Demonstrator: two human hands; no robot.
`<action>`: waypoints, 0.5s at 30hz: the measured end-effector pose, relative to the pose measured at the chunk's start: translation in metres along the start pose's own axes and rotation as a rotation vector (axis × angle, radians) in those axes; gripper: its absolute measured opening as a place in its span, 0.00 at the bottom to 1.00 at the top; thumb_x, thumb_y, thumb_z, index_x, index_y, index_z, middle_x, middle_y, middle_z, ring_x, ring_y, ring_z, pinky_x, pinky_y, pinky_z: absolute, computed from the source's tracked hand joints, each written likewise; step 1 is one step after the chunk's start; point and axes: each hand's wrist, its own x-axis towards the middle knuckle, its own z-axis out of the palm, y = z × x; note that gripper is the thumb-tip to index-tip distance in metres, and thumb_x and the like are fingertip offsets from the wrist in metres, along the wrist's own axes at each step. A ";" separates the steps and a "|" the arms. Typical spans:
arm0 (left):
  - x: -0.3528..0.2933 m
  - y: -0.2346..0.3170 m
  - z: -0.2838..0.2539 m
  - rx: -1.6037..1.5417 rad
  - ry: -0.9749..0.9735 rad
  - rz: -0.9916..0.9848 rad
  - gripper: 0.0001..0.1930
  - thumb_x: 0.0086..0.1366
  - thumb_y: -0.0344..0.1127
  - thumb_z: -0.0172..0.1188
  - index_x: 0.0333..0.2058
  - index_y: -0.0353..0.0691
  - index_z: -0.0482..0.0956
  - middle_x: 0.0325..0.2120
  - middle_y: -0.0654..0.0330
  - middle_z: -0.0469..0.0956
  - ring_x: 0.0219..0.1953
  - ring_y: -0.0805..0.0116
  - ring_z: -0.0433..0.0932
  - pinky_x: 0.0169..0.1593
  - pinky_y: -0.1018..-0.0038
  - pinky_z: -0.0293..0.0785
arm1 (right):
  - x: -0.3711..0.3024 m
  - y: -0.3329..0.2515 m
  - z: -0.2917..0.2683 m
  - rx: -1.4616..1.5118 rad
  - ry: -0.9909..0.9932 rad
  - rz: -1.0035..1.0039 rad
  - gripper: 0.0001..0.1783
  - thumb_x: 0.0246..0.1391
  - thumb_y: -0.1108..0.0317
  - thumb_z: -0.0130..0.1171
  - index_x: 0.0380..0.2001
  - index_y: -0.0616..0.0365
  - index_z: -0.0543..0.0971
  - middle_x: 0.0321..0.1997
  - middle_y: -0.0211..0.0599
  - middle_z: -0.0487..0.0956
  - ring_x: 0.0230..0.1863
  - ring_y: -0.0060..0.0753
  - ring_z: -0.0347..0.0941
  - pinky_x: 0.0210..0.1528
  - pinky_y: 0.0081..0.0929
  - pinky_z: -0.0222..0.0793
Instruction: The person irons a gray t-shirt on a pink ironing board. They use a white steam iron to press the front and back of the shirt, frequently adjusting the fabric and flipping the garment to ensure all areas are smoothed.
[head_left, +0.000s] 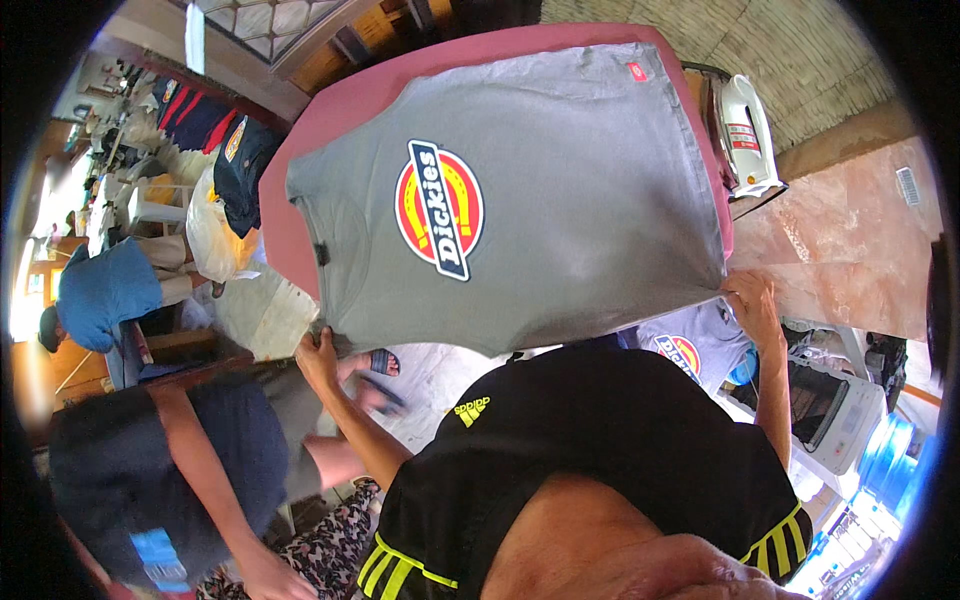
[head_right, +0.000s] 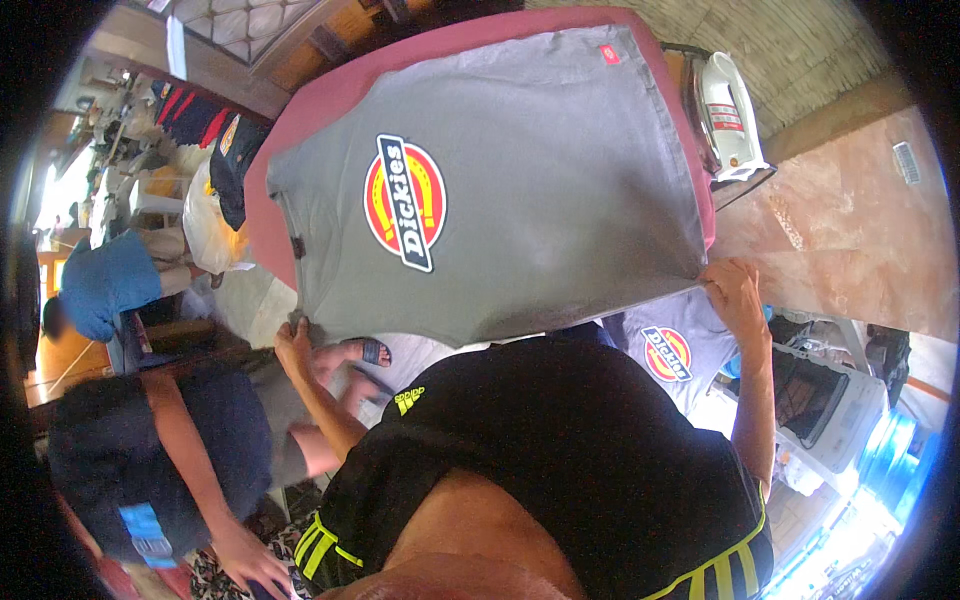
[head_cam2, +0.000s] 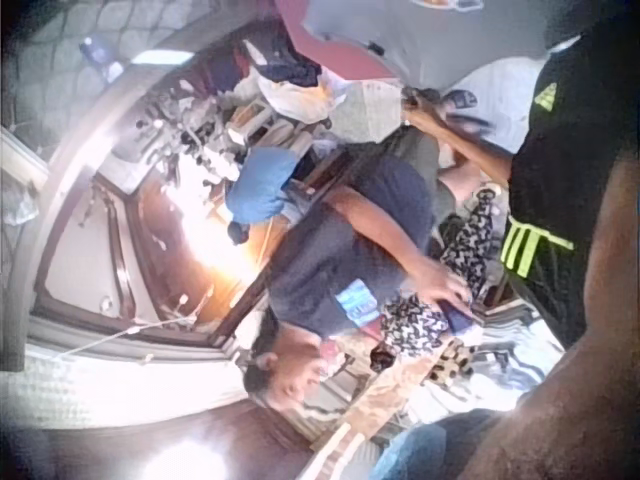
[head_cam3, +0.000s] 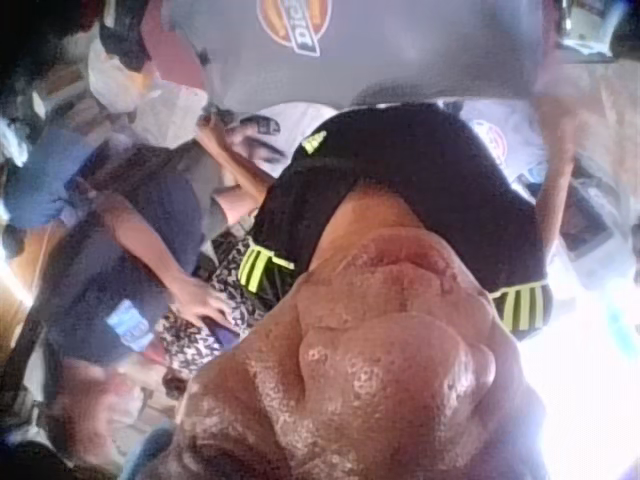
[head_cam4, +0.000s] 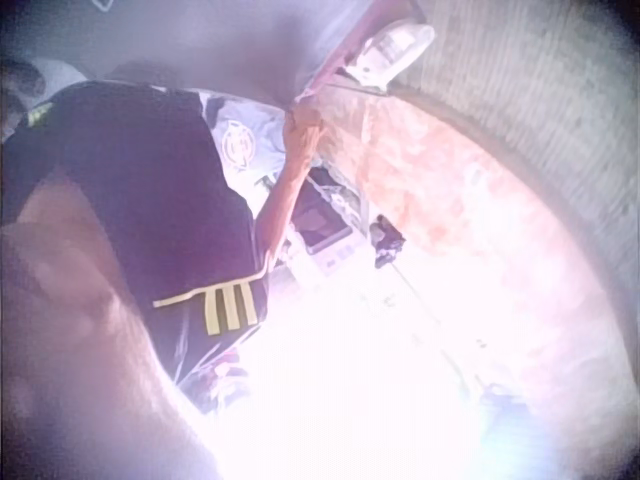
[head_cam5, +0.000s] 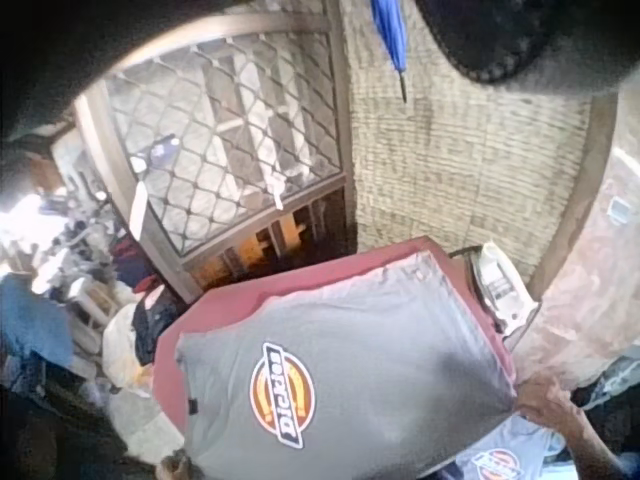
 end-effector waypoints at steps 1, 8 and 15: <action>-0.003 0.011 0.001 0.127 0.041 0.020 0.17 0.61 0.43 0.66 0.41 0.35 0.81 0.31 0.46 0.82 0.38 0.52 0.82 0.43 0.59 0.75 | 0.007 -0.003 -0.004 0.033 -0.070 0.006 0.16 0.48 0.70 0.67 0.44 0.52 0.83 0.48 0.37 0.82 0.58 0.41 0.74 0.63 0.44 0.61; 0.073 0.121 0.010 -0.116 0.460 0.355 0.24 0.66 0.48 0.62 0.54 0.37 0.78 0.50 0.40 0.77 0.52 0.40 0.76 0.55 0.52 0.71 | 0.208 0.035 -0.007 0.254 0.265 -0.092 0.22 0.54 0.71 0.66 0.54 0.58 0.77 0.54 0.50 0.78 0.56 0.52 0.75 0.54 0.42 0.73; 0.185 0.189 0.034 -0.013 0.308 0.183 0.30 0.66 0.51 0.61 0.60 0.37 0.72 0.60 0.41 0.70 0.61 0.41 0.70 0.62 0.54 0.68 | 0.427 0.082 0.018 -0.293 0.531 -0.125 0.26 0.63 0.60 0.57 0.62 0.55 0.71 0.57 0.56 0.76 0.58 0.60 0.72 0.58 0.52 0.70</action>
